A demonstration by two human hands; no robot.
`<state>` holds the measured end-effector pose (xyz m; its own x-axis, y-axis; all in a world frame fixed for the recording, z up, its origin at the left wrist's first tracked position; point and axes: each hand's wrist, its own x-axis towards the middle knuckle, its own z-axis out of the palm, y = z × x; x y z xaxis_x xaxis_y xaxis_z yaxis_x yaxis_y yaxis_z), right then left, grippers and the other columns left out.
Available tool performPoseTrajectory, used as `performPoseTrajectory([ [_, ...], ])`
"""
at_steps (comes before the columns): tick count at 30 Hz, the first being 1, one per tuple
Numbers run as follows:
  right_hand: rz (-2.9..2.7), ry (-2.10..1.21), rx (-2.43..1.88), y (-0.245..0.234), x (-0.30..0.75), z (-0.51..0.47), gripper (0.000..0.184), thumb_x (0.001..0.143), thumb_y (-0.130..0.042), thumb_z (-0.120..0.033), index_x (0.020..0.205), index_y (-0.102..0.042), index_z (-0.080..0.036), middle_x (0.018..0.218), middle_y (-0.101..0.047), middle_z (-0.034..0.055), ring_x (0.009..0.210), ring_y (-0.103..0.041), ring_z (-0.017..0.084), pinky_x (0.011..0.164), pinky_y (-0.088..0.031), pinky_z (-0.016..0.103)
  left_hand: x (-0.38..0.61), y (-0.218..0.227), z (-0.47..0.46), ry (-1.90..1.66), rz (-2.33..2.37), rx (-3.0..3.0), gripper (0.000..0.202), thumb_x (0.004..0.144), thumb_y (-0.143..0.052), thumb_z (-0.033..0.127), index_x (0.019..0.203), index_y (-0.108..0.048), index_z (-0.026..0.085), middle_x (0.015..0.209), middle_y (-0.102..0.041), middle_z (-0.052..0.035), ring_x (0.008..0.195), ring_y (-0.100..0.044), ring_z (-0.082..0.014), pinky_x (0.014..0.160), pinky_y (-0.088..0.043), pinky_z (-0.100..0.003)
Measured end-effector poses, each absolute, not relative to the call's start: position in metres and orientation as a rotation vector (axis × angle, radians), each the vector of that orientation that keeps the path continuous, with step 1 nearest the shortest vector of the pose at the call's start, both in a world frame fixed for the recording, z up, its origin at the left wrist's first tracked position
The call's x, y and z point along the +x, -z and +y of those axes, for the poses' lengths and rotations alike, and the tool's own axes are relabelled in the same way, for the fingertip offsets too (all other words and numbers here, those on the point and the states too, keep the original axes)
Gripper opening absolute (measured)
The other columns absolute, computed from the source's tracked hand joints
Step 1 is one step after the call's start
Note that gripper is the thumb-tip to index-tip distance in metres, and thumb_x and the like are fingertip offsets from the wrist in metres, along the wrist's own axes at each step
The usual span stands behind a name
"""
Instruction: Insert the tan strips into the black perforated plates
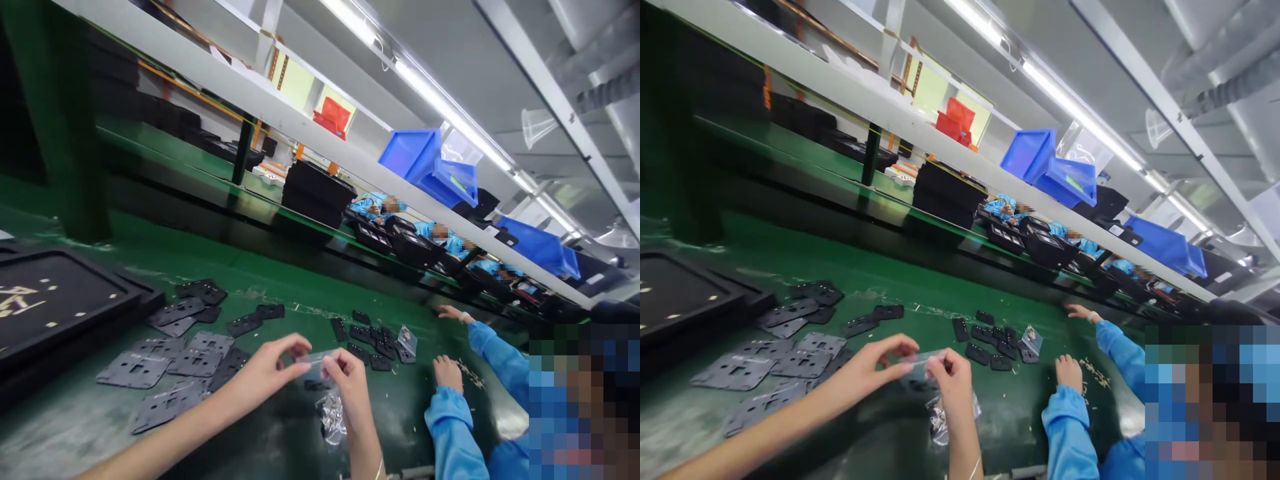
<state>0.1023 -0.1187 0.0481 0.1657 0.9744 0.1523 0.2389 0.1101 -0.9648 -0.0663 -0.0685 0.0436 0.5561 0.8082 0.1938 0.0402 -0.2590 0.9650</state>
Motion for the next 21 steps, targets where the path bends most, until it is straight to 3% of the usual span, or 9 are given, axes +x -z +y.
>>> performPoseTrajectory([
  [5,-1.388,-0.886,-1.421,-0.051,0.110,-0.094,0.027,0.072,-0.063,-0.039,0.059,-0.058,-0.016,0.052,-0.055,-0.0022,0.050,-0.046,0.010,0.052,-0.037,0.023,-0.054,-0.057,-0.035,-0.686,0.622,1.718,0.015,0.070,-0.053,0.025,0.063,-0.061,0.015,0.055,-0.055,0.0030,0.056,-0.050,-0.0129,0.055,-0.034,-0.020],
  [9,-1.424,-0.826,-1.492,-0.048,0.115,-0.076,0.027,0.071,-0.064,-0.036,0.054,-0.056,-0.016,0.049,-0.052,-0.0029,0.048,-0.045,0.011,0.051,-0.035,0.023,-0.041,-0.039,-0.016,-0.530,0.554,1.519,0.012,0.065,-0.055,0.025,0.060,-0.056,0.014,0.050,-0.055,0.0030,0.043,-0.046,-0.0094,0.042,-0.030,-0.018],
  [15,-1.389,-0.228,-1.516,-0.032,0.116,-0.060,0.009,0.077,-0.058,-0.030,0.078,-0.058,-0.021,0.082,-0.058,0.0045,0.080,-0.051,0.020,0.071,-0.039,0.030,-0.033,-0.007,0.004,-0.591,0.563,1.239,0.027,0.066,-0.062,0.036,0.062,-0.047,0.014,0.052,-0.062,-0.0011,0.034,-0.050,-0.0084,0.030,-0.024,-0.015],
  [21,-1.639,-0.553,-1.497,-0.025,0.106,-0.069,0.013,0.078,-0.058,-0.027,0.068,-0.052,-0.020,0.067,-0.052,0.0000,0.064,-0.049,0.015,0.059,-0.040,0.025,-0.036,-0.013,0.000,-0.565,0.501,1.175,0.029,0.074,-0.056,0.040,0.066,-0.049,0.013,0.055,-0.064,-0.0033,0.047,-0.063,-0.0168,0.033,-0.036,-0.017],
])
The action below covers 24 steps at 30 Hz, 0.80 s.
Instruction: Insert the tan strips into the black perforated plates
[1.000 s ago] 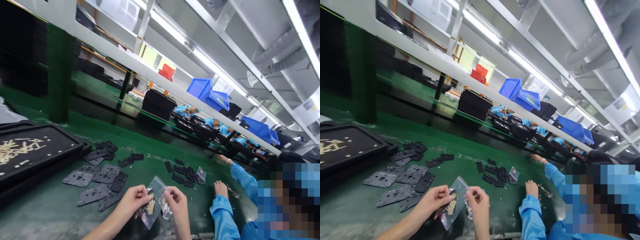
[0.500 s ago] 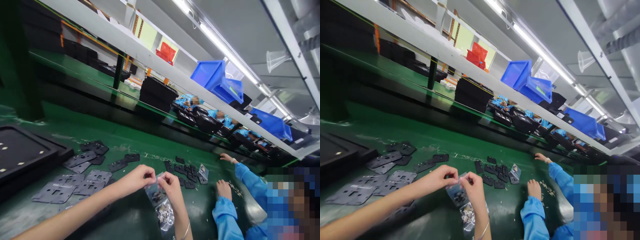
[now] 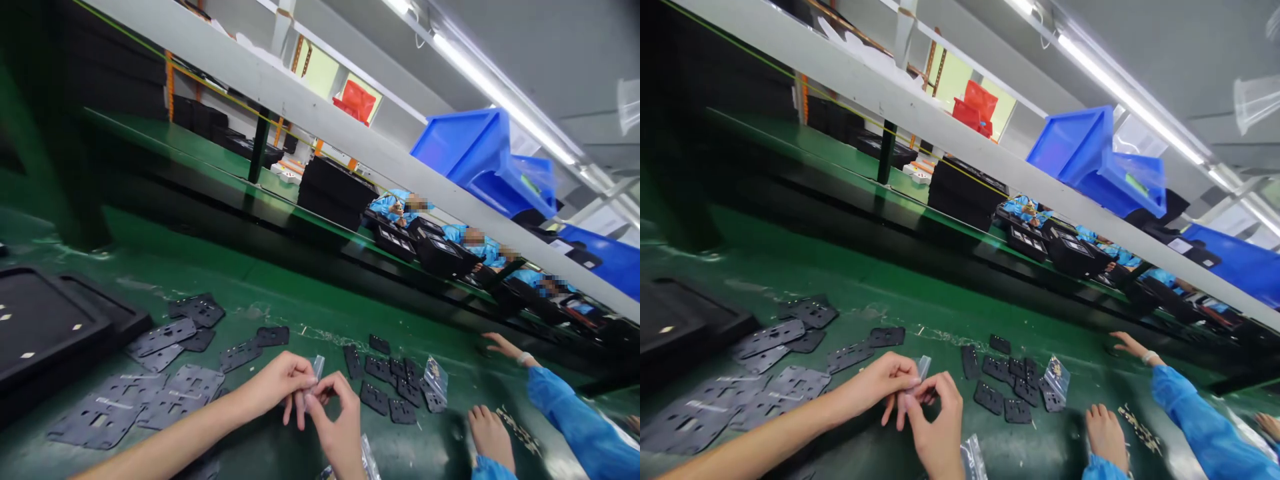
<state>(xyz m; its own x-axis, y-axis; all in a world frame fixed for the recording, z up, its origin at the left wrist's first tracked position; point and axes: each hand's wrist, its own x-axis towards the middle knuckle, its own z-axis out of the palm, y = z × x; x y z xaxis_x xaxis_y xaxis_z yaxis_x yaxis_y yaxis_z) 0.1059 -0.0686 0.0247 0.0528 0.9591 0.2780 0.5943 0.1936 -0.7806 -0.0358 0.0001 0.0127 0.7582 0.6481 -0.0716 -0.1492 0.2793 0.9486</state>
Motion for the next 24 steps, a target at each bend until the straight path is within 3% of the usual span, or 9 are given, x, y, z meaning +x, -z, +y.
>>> performPoseTrajectory([
  [4,-1.666,-0.505,-1.544,-0.029,0.103,-0.073,0.015,0.077,-0.057,-0.027,0.066,-0.050,-0.020,0.066,-0.049,-0.0008,0.062,-0.047,0.013,0.057,-0.038,0.024,-0.039,-0.020,-0.005,-0.496,0.514,1.215,0.026,0.077,-0.054,0.037,0.069,-0.050,0.013,0.056,-0.062,-0.0018,0.049,-0.064,-0.0165,0.032,-0.034,-0.016],
  [8,-1.724,-0.558,-1.545,-0.030,0.102,-0.074,0.013,0.072,-0.060,-0.022,0.068,-0.048,-0.019,0.064,-0.047,-0.0027,0.059,-0.045,0.012,0.055,-0.036,0.022,-0.037,-0.017,-0.009,-0.543,0.538,1.224,0.028,0.074,-0.058,0.037,0.065,-0.046,0.014,0.055,-0.059,0.0009,0.036,-0.048,-0.0070,0.031,-0.027,-0.015],
  [13,-1.779,-0.620,-1.525,-0.031,0.104,-0.076,0.018,0.071,-0.061,-0.022,0.062,-0.046,-0.018,0.060,-0.043,-0.0037,0.056,-0.041,0.011,0.053,-0.031,0.021,-0.035,-0.019,-0.014,-0.646,0.480,1.203,0.037,0.067,-0.068,0.036,0.056,-0.041,0.014,0.055,-0.054,0.0025,0.043,-0.040,-0.0033,0.038,-0.027,-0.014],
  [20,-1.428,-1.237,-1.206,-0.031,0.108,-0.078,0.022,0.075,-0.060,-0.033,0.062,-0.057,-0.015,0.053,-0.055,-0.0001,0.049,-0.048,0.011,0.052,-0.036,0.023,-0.041,-0.026,-0.013,-0.501,0.327,1.105,0.034,0.070,-0.066,0.041,0.060,-0.048,0.013,0.046,-0.044,0.0059,0.036,-0.029,-0.0027,0.033,-0.016,-0.016],
  [24,-0.994,-1.402,-0.967,-0.017,0.096,-0.078,0.023,0.067,-0.066,-0.033,0.058,-0.052,-0.016,0.045,-0.052,-0.0021,0.035,-0.039,0.007,0.037,-0.024,0.019,-0.042,-0.022,-0.016,-0.516,0.235,0.946,0.030,0.072,-0.065,0.039,0.064,-0.051,0.013,0.041,-0.043,0.0064,0.030,-0.027,-0.0026,0.031,-0.014,-0.017],
])
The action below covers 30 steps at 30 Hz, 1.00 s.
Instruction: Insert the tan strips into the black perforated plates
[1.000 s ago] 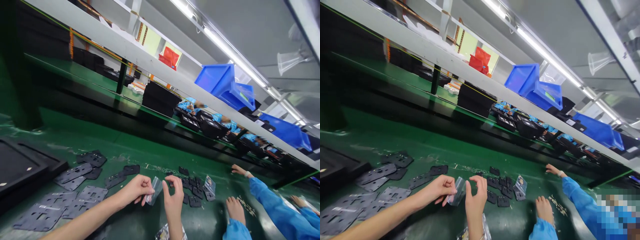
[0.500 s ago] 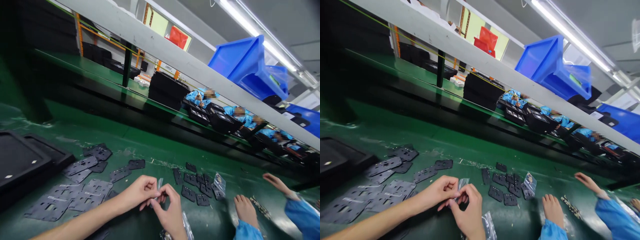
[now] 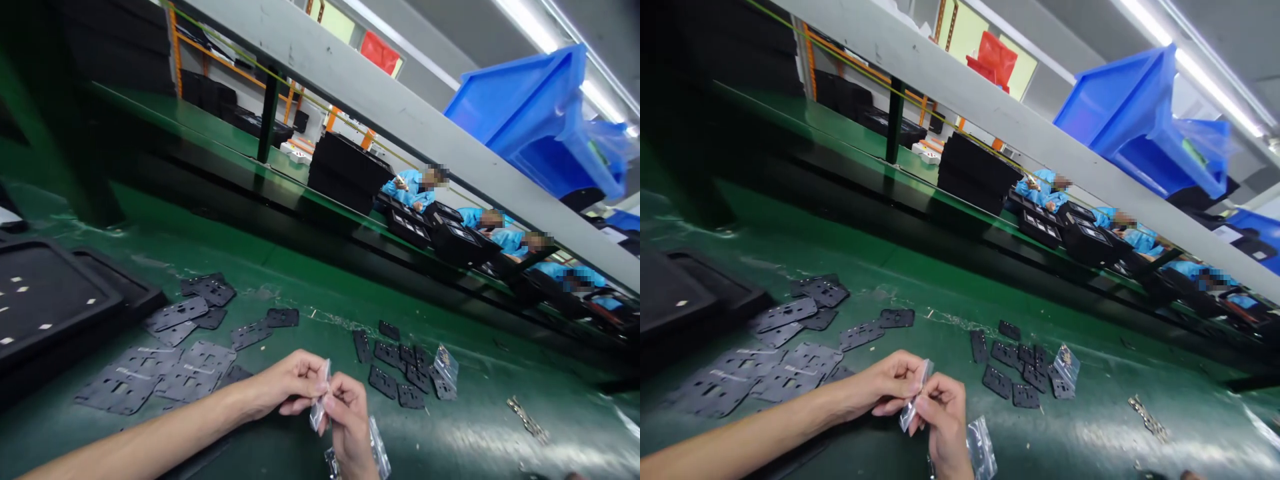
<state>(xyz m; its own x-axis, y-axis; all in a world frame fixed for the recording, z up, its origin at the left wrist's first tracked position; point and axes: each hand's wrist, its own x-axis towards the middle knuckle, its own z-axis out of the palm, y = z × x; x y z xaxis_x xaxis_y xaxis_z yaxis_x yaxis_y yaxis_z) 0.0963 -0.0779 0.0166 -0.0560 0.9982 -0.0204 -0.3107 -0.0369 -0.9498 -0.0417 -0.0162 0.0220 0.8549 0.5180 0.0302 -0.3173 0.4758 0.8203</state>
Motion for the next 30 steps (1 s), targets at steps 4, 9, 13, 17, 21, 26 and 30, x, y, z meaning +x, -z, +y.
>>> performPoseTrajectory([
  [4,-0.834,-1.371,-0.864,-0.012,0.094,-0.075,0.026,0.070,-0.059,-0.033,0.054,-0.044,-0.019,0.038,-0.041,-0.0055,0.035,-0.031,0.007,0.041,-0.026,0.020,-0.042,-0.022,-0.016,-0.521,0.215,0.906,0.026,0.074,-0.058,0.037,0.065,-0.050,0.014,0.039,-0.039,0.0071,0.027,-0.024,-0.0032,0.031,-0.016,-0.019],
  [9,-1.269,-0.769,-1.272,-0.018,0.103,-0.077,0.024,0.076,-0.053,-0.029,0.055,-0.046,-0.019,0.050,-0.044,-0.0026,0.049,-0.040,0.011,0.051,-0.032,0.024,-0.045,-0.031,-0.011,-0.762,0.804,1.542,0.028,0.066,-0.049,0.015,0.049,-0.027,0.019,0.042,-0.026,0.0072,0.039,-0.025,-0.0061,0.040,-0.018,-0.021],
  [13,-1.548,-0.358,-1.578,-0.015,0.100,-0.077,0.022,0.079,-0.049,-0.022,0.058,-0.047,-0.018,0.056,-0.042,-0.0029,0.051,-0.039,0.011,0.050,-0.028,0.023,-0.047,-0.031,-0.015,-1.101,0.955,2.049,0.017,0.069,-0.036,0.001,0.061,-0.039,0.017,0.071,-0.045,-0.0005,0.063,-0.040,-0.0112,0.056,-0.031,-0.022],
  [17,-1.562,-0.336,-1.592,-0.009,0.093,-0.076,0.022,0.082,-0.045,-0.019,0.060,-0.044,-0.019,0.058,-0.042,-0.0028,0.052,-0.040,0.010,0.050,-0.029,0.022,-0.045,-0.018,-0.021,-1.159,0.791,2.230,0.026,0.071,-0.032,-0.003,0.065,-0.050,0.015,0.093,-0.049,-0.0063,0.083,-0.048,-0.0153,0.064,-0.037,-0.023],
  [21,-1.700,-0.243,-1.480,-0.004,0.086,-0.080,0.019,0.081,-0.045,-0.015,0.062,-0.042,-0.019,0.061,-0.041,-0.0022,0.056,-0.041,0.011,0.052,-0.029,0.023,-0.043,-0.014,-0.019,-1.029,0.910,2.136,0.030,0.081,-0.036,0.008,0.079,-0.063,0.019,0.092,-0.054,-0.0055,0.084,-0.052,-0.0165,0.069,-0.041,-0.025],
  [26,-1.839,-0.140,-1.294,-0.007,0.078,-0.083,0.017,0.078,-0.045,-0.010,0.064,-0.042,-0.018,0.061,-0.043,-0.0007,0.059,-0.043,0.013,0.055,-0.030,0.026,-0.043,-0.023,-0.012,-0.767,0.749,1.842,0.028,0.086,-0.044,0.026,0.102,-0.066,0.026,0.113,-0.058,-0.0038,0.102,-0.054,-0.0189,0.089,-0.041,-0.031],
  [30,-1.853,-0.204,-1.216,-0.019,0.081,-0.085,0.014,0.078,-0.047,-0.009,0.070,-0.051,-0.019,0.063,-0.052,0.0014,0.063,-0.049,0.015,0.061,-0.037,0.028,-0.044,-0.029,-0.009,-0.732,0.661,1.618,0.030,0.085,-0.046,0.034,0.082,-0.073,0.022,0.108,-0.064,-0.0053,0.101,-0.055,-0.0222,0.090,-0.041,-0.033],
])
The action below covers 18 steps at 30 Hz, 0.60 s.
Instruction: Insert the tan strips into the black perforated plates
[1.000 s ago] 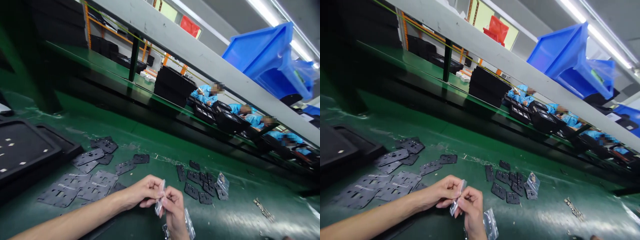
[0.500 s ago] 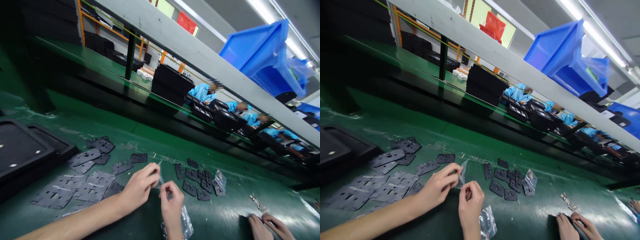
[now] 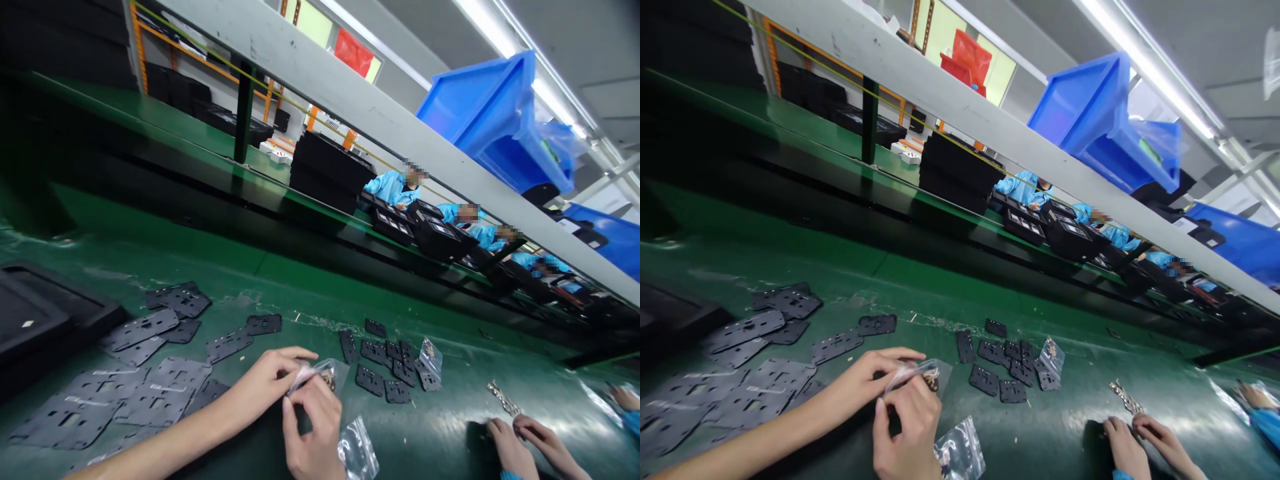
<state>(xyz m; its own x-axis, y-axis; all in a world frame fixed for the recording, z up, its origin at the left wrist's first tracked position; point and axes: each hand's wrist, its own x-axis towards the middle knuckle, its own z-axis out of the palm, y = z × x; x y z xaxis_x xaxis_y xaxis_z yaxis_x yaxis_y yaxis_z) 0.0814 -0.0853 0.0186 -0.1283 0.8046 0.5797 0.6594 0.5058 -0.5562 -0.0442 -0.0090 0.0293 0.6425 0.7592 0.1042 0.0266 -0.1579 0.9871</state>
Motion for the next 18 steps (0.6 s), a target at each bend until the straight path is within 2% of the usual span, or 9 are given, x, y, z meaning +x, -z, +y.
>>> performPoseTrajectory([
  [3,-1.563,-0.149,-1.321,-0.026,0.094,-0.084,0.011,0.081,-0.048,-0.012,0.083,-0.055,-0.020,0.077,-0.058,0.0049,0.075,-0.053,0.018,0.067,-0.041,0.030,-0.045,-0.030,-0.006,-0.835,0.682,1.451,0.031,0.083,-0.050,0.038,0.080,-0.073,0.018,0.096,-0.068,-0.0070,0.087,-0.059,-0.0211,0.078,-0.044,-0.029],
  [6,-1.201,-0.225,-1.509,-0.026,0.106,-0.078,0.017,0.084,-0.049,-0.025,0.098,-0.053,-0.018,0.092,-0.058,0.0082,0.079,-0.053,0.017,0.063,-0.041,0.026,-0.044,-0.025,-0.004,-0.863,0.715,1.338,0.033,0.078,-0.056,0.041,0.073,-0.073,0.014,0.087,-0.068,-0.0085,0.075,-0.056,-0.0192,0.064,-0.042,-0.025],
  [9,-1.116,-0.530,-1.562,-0.020,0.109,-0.072,0.023,0.085,-0.047,-0.037,0.086,-0.056,-0.016,0.072,-0.056,0.0021,0.061,-0.048,0.013,0.053,-0.037,0.022,-0.039,-0.020,-0.005,-0.857,0.725,1.189,0.032,0.070,-0.065,0.040,0.084,-0.072,0.012,0.087,-0.065,-0.0085,0.065,-0.050,-0.0146,0.056,-0.040,-0.023],
  [11,-1.089,-0.602,-1.535,-0.017,0.108,-0.070,0.027,0.085,-0.046,-0.040,0.077,-0.057,-0.016,0.061,-0.050,-0.0016,0.055,-0.044,0.011,0.050,-0.035,0.020,-0.037,-0.018,-0.008,-0.843,0.694,1.114,0.034,0.067,-0.068,0.038,0.087,-0.071,0.011,0.090,-0.063,-0.0087,0.065,-0.048,-0.0136,0.055,-0.040,-0.023],
  [18,-1.175,-0.467,-1.542,-0.009,0.105,-0.070,0.026,0.085,-0.047,-0.037,0.076,-0.059,-0.015,0.064,-0.056,0.0007,0.057,-0.049,0.012,0.053,-0.038,0.021,-0.035,-0.016,-0.012,-0.782,0.583,1.201,0.034,0.072,-0.063,0.041,0.082,-0.069,0.009,0.077,-0.052,-0.0046,0.066,-0.047,-0.0135,0.052,-0.040,-0.021],
])
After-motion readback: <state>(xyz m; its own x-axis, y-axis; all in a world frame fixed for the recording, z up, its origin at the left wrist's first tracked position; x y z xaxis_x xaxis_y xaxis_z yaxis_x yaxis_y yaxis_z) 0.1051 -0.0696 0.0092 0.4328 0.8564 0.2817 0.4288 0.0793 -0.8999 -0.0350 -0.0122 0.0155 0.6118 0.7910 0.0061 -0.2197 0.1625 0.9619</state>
